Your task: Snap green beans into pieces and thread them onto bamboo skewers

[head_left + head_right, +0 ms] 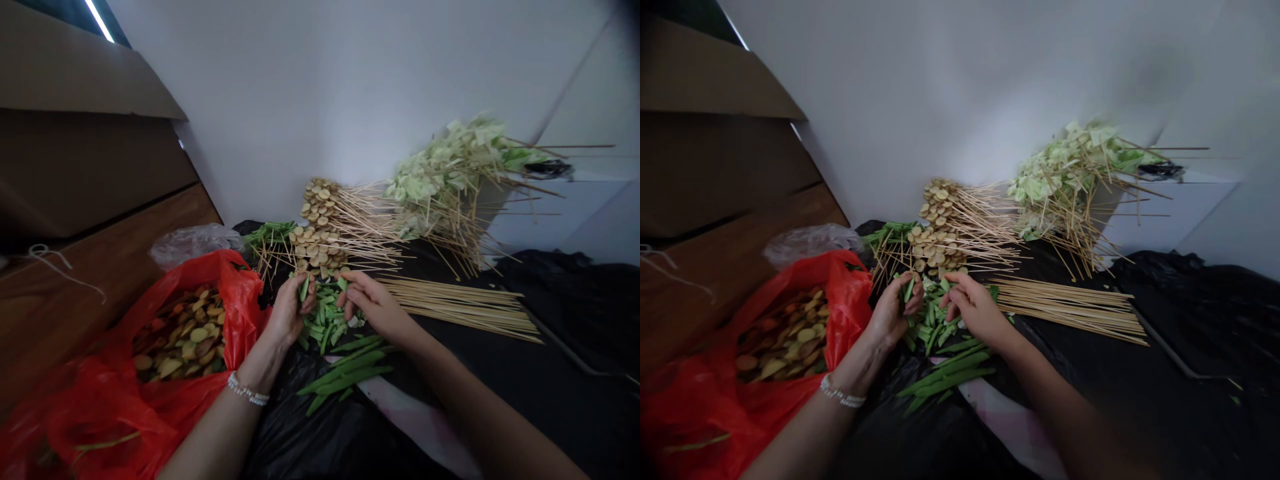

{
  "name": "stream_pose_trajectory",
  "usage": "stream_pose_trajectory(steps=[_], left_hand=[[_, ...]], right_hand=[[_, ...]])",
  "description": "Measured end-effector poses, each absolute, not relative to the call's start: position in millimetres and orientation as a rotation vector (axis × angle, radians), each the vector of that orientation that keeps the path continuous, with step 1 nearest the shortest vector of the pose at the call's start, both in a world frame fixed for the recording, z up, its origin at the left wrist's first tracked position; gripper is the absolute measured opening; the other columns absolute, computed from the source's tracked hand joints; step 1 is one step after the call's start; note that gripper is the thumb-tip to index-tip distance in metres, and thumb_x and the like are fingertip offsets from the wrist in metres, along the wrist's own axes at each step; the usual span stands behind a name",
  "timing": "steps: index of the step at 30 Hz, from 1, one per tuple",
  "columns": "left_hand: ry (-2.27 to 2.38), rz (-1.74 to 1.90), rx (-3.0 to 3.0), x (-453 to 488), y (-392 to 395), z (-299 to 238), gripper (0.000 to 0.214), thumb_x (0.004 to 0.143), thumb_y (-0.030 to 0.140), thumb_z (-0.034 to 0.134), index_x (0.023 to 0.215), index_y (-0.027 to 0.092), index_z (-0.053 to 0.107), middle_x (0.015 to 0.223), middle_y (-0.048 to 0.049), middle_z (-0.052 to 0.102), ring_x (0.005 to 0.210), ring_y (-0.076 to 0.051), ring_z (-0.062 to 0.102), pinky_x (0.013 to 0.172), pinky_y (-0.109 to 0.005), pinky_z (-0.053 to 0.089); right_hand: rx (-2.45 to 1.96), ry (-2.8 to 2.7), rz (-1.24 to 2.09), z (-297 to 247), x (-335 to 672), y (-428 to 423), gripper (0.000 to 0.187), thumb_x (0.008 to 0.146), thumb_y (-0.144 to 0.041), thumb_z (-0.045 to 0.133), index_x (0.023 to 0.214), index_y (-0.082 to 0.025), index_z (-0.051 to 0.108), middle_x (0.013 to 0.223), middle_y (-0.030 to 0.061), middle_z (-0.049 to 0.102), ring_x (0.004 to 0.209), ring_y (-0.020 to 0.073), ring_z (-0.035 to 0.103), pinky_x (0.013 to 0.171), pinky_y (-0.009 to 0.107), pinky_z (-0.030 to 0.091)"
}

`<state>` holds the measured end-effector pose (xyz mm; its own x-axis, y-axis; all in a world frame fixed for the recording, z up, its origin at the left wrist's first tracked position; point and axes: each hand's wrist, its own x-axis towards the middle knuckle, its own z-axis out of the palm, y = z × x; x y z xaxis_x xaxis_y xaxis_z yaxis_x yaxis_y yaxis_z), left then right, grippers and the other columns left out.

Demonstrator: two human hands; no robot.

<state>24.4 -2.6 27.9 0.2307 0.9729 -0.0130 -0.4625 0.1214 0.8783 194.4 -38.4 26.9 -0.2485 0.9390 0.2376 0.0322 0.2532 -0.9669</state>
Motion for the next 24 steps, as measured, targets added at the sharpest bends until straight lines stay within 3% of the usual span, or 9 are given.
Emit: stream_pose_trajectory(steps=[2,6,8,11,13,16,19,24], left_hand=[[0.71,1.147,0.928,25,-5,27,0.028,0.074,0.04,0.069,0.08,0.015,0.059,0.054,0.0079,0.042,0.037,-0.002,0.026,0.036,-0.015,0.014],[0.71,0.993,1.093,31,-14,21,0.033,0.072,0.04,0.075,0.086,0.013,0.062,0.048,0.0076,0.043,0.038,-0.002,0.032,0.037,-0.013,0.015],[0.696,1.008,1.03,31,-14,20,0.031,0.071,0.038,0.077,0.08,0.013,0.059,0.048,0.0083,0.041,0.038,-0.002,0.032,0.036,-0.012,0.016],[0.596,1.048,0.766,27,-7,22,0.031,0.075,0.034,0.075,0.069,0.014,0.052,0.053,0.0081,0.04,0.038,0.0,0.029,0.032,-0.01,0.018],[0.508,1.008,0.545,22,-2,24,0.03,0.082,0.03,0.067,0.066,0.014,0.048,0.058,0.0054,0.043,0.041,-0.001,0.035,0.033,-0.009,0.025],[0.471,0.922,0.25,17,2,27,0.027,0.093,0.026,0.051,0.069,0.014,0.048,0.065,0.0006,0.049,0.049,-0.003,0.048,0.04,-0.009,0.041],[0.495,0.881,0.136,16,2,28,0.024,0.096,0.023,0.043,0.077,0.012,0.052,0.07,-0.0022,0.054,0.054,-0.005,0.054,0.045,-0.01,0.048],[0.517,0.87,0.254,18,-1,28,0.011,0.093,0.013,0.048,0.083,0.012,0.053,0.066,0.0023,0.048,0.044,-0.001,0.045,0.033,-0.005,0.031]], right_hand=[[-0.862,-1.464,1.286,29,193,-40,0.041,0.088,-0.03,0.046,0.127,-0.02,0.042,0.079,-0.0012,0.066,0.056,0.0111,0.059,0.062,0.027,0.047],[-0.838,-1.468,1.421,29,189,-43,0.051,0.087,-0.029,0.049,0.134,-0.019,0.033,0.074,-0.0035,0.064,0.054,0.0113,0.059,0.061,0.027,0.047],[-0.922,-1.543,1.366,28,189,-43,0.04,0.087,-0.028,0.049,0.126,-0.019,0.043,0.072,-0.0038,0.062,0.055,0.011,0.058,0.059,0.025,0.045],[-1.122,-1.8,1.121,28,194,-42,0.013,0.086,-0.028,0.054,0.088,-0.017,0.061,0.067,-0.003,0.059,0.058,0.0103,0.054,0.057,0.022,0.039],[-1.211,-2.037,0.974,28,198,-41,0.013,0.081,-0.025,0.061,0.072,-0.017,0.063,0.065,-0.0026,0.059,0.061,0.0103,0.053,0.057,0.021,0.036],[-1.232,-2.386,0.84,24,202,-42,0.002,0.072,-0.017,0.068,0.07,-0.016,0.067,0.067,-0.0015,0.062,0.065,0.0114,0.053,0.059,0.021,0.035],[-1.206,-2.589,0.719,19,200,-43,0.004,0.07,-0.014,0.067,0.072,-0.017,0.07,0.072,0.0015,0.066,0.071,0.0141,0.055,0.063,0.023,0.035],[-1.209,-2.651,0.594,17,196,-47,0.015,0.073,-0.008,0.057,0.075,-0.017,0.069,0.079,0.0048,0.068,0.079,0.0161,0.057,0.07,0.024,0.037]])
